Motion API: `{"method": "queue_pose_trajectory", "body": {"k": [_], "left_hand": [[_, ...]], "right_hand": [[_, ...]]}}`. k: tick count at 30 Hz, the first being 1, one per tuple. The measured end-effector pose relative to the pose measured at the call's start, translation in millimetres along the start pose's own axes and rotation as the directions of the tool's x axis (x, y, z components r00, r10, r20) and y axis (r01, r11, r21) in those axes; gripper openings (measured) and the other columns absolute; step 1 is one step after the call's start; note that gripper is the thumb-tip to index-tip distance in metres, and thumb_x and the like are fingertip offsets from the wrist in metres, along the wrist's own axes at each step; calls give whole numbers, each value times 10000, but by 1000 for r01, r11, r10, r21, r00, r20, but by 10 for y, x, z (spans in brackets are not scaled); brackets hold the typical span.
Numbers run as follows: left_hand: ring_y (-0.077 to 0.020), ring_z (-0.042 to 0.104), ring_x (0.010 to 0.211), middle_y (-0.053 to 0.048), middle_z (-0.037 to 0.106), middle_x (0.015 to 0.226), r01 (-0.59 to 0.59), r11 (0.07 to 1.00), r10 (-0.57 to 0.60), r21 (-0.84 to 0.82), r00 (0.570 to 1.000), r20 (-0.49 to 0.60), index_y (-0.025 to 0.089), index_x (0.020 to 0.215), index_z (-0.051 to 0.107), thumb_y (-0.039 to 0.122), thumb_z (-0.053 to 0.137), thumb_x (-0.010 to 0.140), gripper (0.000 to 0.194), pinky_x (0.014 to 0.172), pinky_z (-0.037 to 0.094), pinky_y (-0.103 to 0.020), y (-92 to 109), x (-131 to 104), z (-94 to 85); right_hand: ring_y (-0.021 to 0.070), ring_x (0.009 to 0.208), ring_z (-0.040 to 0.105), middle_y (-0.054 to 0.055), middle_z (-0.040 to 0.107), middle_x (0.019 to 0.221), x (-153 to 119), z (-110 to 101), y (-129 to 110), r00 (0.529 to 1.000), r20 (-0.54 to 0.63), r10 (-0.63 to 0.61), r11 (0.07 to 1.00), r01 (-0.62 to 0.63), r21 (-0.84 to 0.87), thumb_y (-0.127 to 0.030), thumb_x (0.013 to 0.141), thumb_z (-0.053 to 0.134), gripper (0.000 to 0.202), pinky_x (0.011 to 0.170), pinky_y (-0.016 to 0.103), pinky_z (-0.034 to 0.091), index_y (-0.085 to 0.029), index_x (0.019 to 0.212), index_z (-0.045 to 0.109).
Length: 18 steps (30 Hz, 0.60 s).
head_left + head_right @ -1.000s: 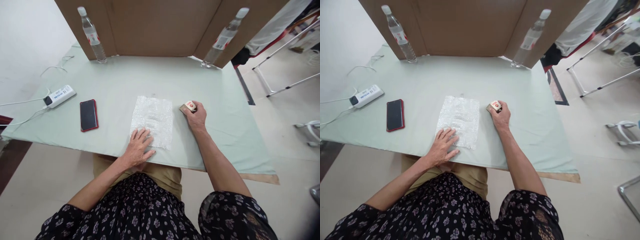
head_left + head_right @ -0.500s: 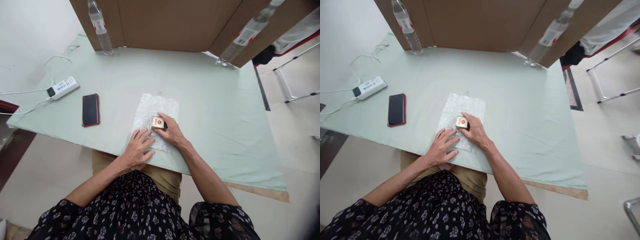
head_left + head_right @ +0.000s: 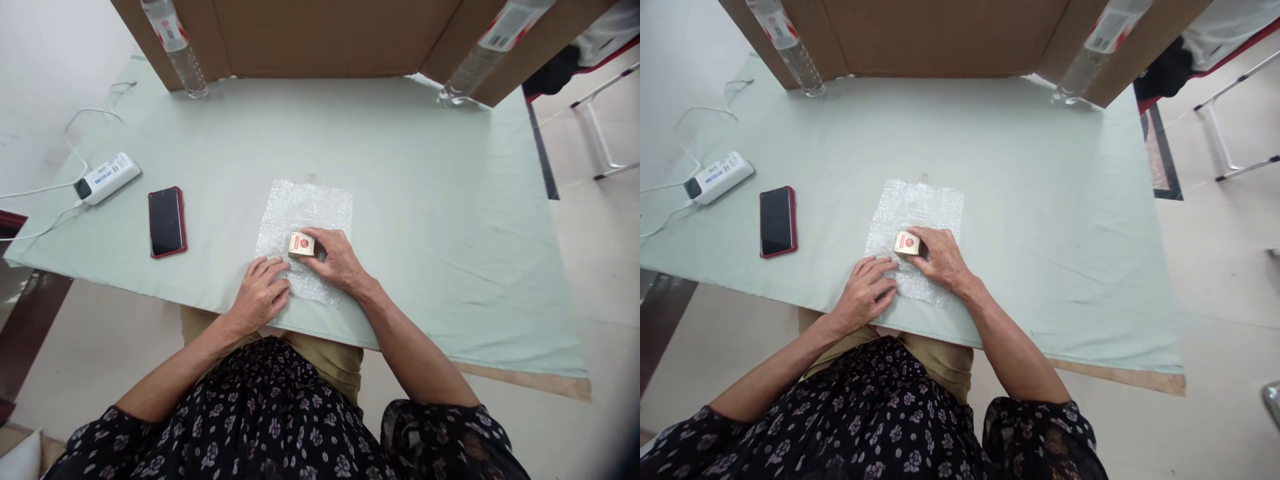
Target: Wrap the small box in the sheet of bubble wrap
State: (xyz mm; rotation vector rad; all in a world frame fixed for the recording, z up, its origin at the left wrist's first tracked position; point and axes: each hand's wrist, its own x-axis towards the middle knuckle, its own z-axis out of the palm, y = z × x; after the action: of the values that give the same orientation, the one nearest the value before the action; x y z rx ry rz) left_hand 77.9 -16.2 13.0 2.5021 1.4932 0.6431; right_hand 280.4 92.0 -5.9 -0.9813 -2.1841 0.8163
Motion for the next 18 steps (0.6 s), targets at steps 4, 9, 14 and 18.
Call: {"method": "queue_pose_trajectory", "body": {"k": [4, 9, 14, 18], "left_hand": [[-259, 651, 1188, -102, 724, 1220, 13, 997, -16, -78, 999, -39, 204, 864, 678, 139, 554, 912, 148, 1103, 448, -511, -14, 31, -44], [-201, 695, 1057, -74, 756, 1105, 28, 984, -48, -178, 992, -113, 204, 905, 625, 150, 537, 928, 106, 1109, 437, -461, -54, 294, -264], [-177, 663, 802, -19, 740, 841, 77, 984, -97, -161, 988, -118, 202, 872, 630, 170, 525, 906, 115, 1054, 460, -432, -152, 730, -339], [-188, 649, 805, -32, 720, 842, 194, 949, -197, -247, 980, 12, 198, 852, 638, 271, 524, 917, 150, 906, 509, -381, -233, 880, -358]], "right_hand": [[309, 1271, 603, 79, 664, 1371, 3, -69, -10, 999, 33, 26, 998, -27, 48, -332, 845, 726, 533, 1086, 528, 413, -287, 1352, 572], [297, 1311, 567, 80, 564, 1474, -57, -467, -64, 995, -29, 99, 936, -83, 342, -607, 892, 599, 569, 1076, 497, 451, -307, 1374, 567], [273, 1158, 647, 55, 709, 1209, -108, -652, -122, 993, 36, 109, 929, -115, 351, -608, 764, 760, 626, 1031, 442, 484, -300, 1295, 633], [191, 808, 657, 14, 715, 848, -87, -432, -140, 969, -73, 238, 936, -209, 283, -409, 814, 734, 210, 786, 333, 515, -234, 930, 721]]}}
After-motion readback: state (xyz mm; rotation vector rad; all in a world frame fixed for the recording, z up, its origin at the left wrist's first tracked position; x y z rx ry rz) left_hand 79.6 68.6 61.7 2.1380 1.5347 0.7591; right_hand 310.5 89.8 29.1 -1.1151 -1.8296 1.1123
